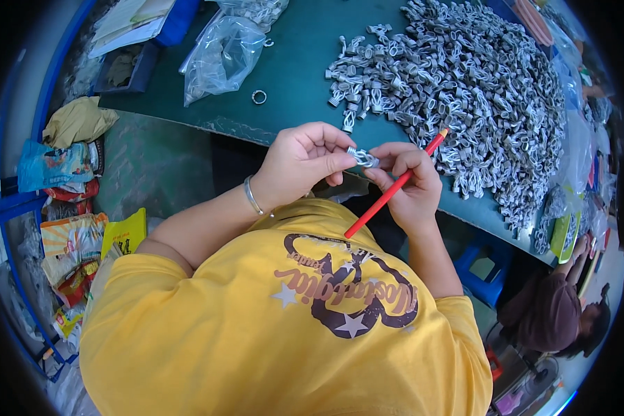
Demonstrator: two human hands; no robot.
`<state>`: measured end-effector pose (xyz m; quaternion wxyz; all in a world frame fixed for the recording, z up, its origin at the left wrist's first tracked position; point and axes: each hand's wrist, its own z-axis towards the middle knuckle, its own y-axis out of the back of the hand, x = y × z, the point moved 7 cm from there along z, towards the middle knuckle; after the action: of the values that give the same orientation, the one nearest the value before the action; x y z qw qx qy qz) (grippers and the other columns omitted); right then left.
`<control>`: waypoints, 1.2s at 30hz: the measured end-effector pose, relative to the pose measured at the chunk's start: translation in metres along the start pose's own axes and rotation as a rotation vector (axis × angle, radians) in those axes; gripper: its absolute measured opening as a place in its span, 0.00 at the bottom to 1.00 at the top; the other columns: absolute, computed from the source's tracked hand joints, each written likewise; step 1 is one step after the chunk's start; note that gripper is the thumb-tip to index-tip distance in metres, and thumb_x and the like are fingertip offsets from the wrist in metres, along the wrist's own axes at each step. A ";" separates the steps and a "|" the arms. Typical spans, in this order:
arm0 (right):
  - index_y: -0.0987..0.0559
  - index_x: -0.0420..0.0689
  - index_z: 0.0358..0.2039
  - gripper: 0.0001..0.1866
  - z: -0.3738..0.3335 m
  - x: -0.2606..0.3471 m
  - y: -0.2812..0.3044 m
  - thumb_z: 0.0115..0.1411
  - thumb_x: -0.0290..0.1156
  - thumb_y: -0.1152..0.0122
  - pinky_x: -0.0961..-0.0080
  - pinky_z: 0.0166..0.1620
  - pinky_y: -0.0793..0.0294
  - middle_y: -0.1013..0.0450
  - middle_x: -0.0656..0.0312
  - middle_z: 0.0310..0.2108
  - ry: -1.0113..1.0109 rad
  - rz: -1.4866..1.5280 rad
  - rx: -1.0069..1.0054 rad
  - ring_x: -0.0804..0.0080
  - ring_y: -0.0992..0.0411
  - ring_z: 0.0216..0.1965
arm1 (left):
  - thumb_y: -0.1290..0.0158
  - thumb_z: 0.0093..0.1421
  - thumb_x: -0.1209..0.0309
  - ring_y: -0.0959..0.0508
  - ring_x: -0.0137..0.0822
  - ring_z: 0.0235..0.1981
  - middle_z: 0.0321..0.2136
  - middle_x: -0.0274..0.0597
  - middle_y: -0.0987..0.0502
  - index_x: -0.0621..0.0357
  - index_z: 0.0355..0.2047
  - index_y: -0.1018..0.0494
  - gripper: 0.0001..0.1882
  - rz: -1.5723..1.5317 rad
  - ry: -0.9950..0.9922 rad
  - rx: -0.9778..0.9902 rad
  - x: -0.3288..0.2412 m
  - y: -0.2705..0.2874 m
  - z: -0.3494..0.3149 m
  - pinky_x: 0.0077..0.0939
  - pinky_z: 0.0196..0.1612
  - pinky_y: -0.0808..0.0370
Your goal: The person picks up small metal pieces from a pile and joins them together by hand and with a red tool, repeating this process for multiple sets of components.
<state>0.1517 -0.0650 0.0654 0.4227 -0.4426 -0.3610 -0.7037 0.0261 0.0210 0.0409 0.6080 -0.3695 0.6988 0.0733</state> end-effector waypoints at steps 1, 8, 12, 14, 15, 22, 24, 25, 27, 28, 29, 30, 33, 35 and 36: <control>0.38 0.41 0.24 0.16 0.000 -0.004 -0.001 0.47 0.13 0.40 0.84 0.32 0.30 0.28 0.53 0.34 -0.056 0.120 -0.004 0.78 0.31 0.28 | 0.45 0.53 0.79 0.27 0.21 0.23 0.27 0.37 0.27 0.67 0.35 0.29 0.09 0.025 -0.044 -0.028 -0.004 0.000 -0.001 0.12 0.26 0.29; 0.38 0.41 0.26 0.13 -0.003 -0.015 -0.005 0.50 0.12 0.44 0.74 0.42 0.26 0.30 0.51 0.35 -0.127 0.429 0.019 0.64 0.27 0.39 | 0.41 0.47 0.80 0.25 0.23 0.24 0.26 0.39 0.26 0.63 0.29 0.24 0.08 0.577 -0.570 -0.006 -0.043 -0.016 -0.013 0.13 0.26 0.29; 0.39 0.40 0.27 0.16 -0.002 -0.010 0.002 0.47 0.11 0.41 0.74 0.40 0.23 0.31 0.49 0.36 -0.027 0.357 -0.066 0.63 0.27 0.39 | 0.41 0.47 0.82 0.25 0.24 0.25 0.27 0.39 0.26 0.65 0.31 0.25 0.09 0.487 -0.497 0.009 -0.035 -0.012 -0.012 0.13 0.28 0.28; 0.39 0.41 0.27 0.18 0.001 0.003 0.007 0.45 0.11 0.39 0.74 0.40 0.23 0.31 0.49 0.36 0.091 0.259 -0.106 0.63 0.27 0.39 | 0.42 0.47 0.84 0.25 0.24 0.25 0.28 0.39 0.27 0.67 0.33 0.26 0.11 0.447 -0.467 0.017 -0.029 -0.010 -0.010 0.13 0.28 0.27; 0.40 0.42 0.28 0.21 0.001 0.005 0.008 0.44 0.13 0.36 0.75 0.39 0.25 0.30 0.49 0.36 0.089 0.247 -0.135 0.64 0.27 0.38 | 0.44 0.49 0.84 0.24 0.26 0.27 0.29 0.40 0.26 0.68 0.34 0.27 0.10 0.340 -0.383 0.008 -0.023 -0.007 -0.007 0.15 0.30 0.26; 0.41 0.44 0.30 0.23 0.002 0.012 0.002 0.43 0.14 0.35 0.76 0.38 0.28 0.29 0.50 0.34 0.153 0.190 -0.085 0.69 0.28 0.33 | 0.48 0.54 0.82 0.22 0.30 0.29 0.31 0.47 0.24 0.71 0.39 0.29 0.11 -0.049 0.016 0.000 0.009 -0.002 0.002 0.19 0.35 0.23; 0.40 0.44 0.30 0.22 0.002 0.013 -0.001 0.44 0.14 0.36 0.76 0.38 0.28 0.28 0.49 0.35 0.155 0.208 -0.091 0.67 0.28 0.34 | 0.49 0.56 0.79 0.22 0.30 0.29 0.32 0.47 0.24 0.70 0.40 0.30 0.11 -0.013 0.025 0.022 0.009 -0.002 0.003 0.20 0.35 0.23; 0.40 0.43 0.29 0.20 0.002 0.013 -0.002 0.44 0.14 0.37 0.75 0.38 0.28 0.28 0.49 0.35 0.159 0.227 -0.096 0.66 0.28 0.35 | 0.51 0.58 0.77 0.22 0.31 0.30 0.33 0.47 0.24 0.70 0.41 0.30 0.11 0.025 0.031 0.042 0.009 -0.003 0.003 0.20 0.35 0.23; 0.39 0.42 0.28 0.19 0.006 0.019 -0.009 0.45 0.13 0.37 0.75 0.37 0.27 0.27 0.49 0.34 0.199 0.155 -0.017 0.64 0.27 0.36 | 0.54 0.60 0.73 0.22 0.32 0.32 0.34 0.48 0.25 0.69 0.42 0.31 0.12 -0.245 0.185 0.078 0.021 -0.003 0.004 0.20 0.35 0.23; 0.38 0.42 0.27 0.17 0.008 0.022 -0.014 0.45 0.13 0.38 0.74 0.37 0.27 0.27 0.49 0.34 0.242 0.081 0.059 0.62 0.27 0.36 | 0.57 0.63 0.70 0.22 0.33 0.33 0.35 0.48 0.25 0.69 0.43 0.32 0.14 -0.512 0.336 0.118 0.028 -0.008 0.002 0.21 0.35 0.23; 0.38 0.42 0.27 0.17 0.010 0.021 -0.015 0.45 0.13 0.38 0.74 0.37 0.27 0.27 0.49 0.34 0.246 0.082 0.061 0.62 0.27 0.36 | 0.62 0.65 0.65 0.24 0.29 0.29 0.34 0.45 0.27 0.66 0.44 0.34 0.16 -0.576 0.432 0.092 0.030 -0.010 0.000 0.16 0.27 0.26; 0.37 0.41 0.25 0.16 0.012 0.016 -0.014 0.45 0.13 0.38 0.75 0.35 0.27 0.27 0.50 0.34 0.212 -0.023 0.044 0.63 0.27 0.35 | 0.62 0.65 0.65 0.24 0.29 0.29 0.34 0.45 0.27 0.66 0.44 0.34 0.16 -0.576 0.427 0.090 0.030 -0.008 -0.001 0.16 0.27 0.26; 0.36 0.40 0.21 0.13 0.018 -0.005 -0.010 0.46 0.13 0.40 0.77 0.29 0.28 0.26 0.53 0.30 0.108 -0.324 -0.027 0.64 0.26 0.29 | 0.59 0.64 0.66 0.38 0.21 0.19 0.27 0.37 0.31 0.61 0.39 0.32 0.11 -0.527 0.486 0.101 0.037 0.005 -0.007 0.10 0.18 0.43; 0.35 0.41 0.22 0.14 0.025 -0.008 -0.016 0.43 0.15 0.38 0.72 0.29 0.30 0.28 0.54 0.28 0.183 -0.432 -0.020 0.59 0.29 0.28 | 0.58 0.63 0.67 0.38 0.21 0.19 0.27 0.37 0.31 0.61 0.38 0.33 0.10 -0.443 0.421 0.069 0.033 0.012 -0.007 0.10 0.18 0.42; 0.35 0.41 0.22 0.14 0.029 -0.005 -0.022 0.42 0.16 0.37 0.70 0.29 0.30 0.28 0.54 0.27 0.242 -0.490 0.001 0.56 0.30 0.28 | 0.57 0.63 0.67 0.38 0.20 0.19 0.27 0.36 0.31 0.60 0.37 0.33 0.09 -0.358 0.359 0.040 0.030 0.016 -0.006 0.10 0.19 0.42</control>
<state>0.1424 -0.0298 0.0680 0.2800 -0.2545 -0.4045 -0.8326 0.0120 0.0169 0.0099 0.4847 -0.4824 0.7204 -0.1160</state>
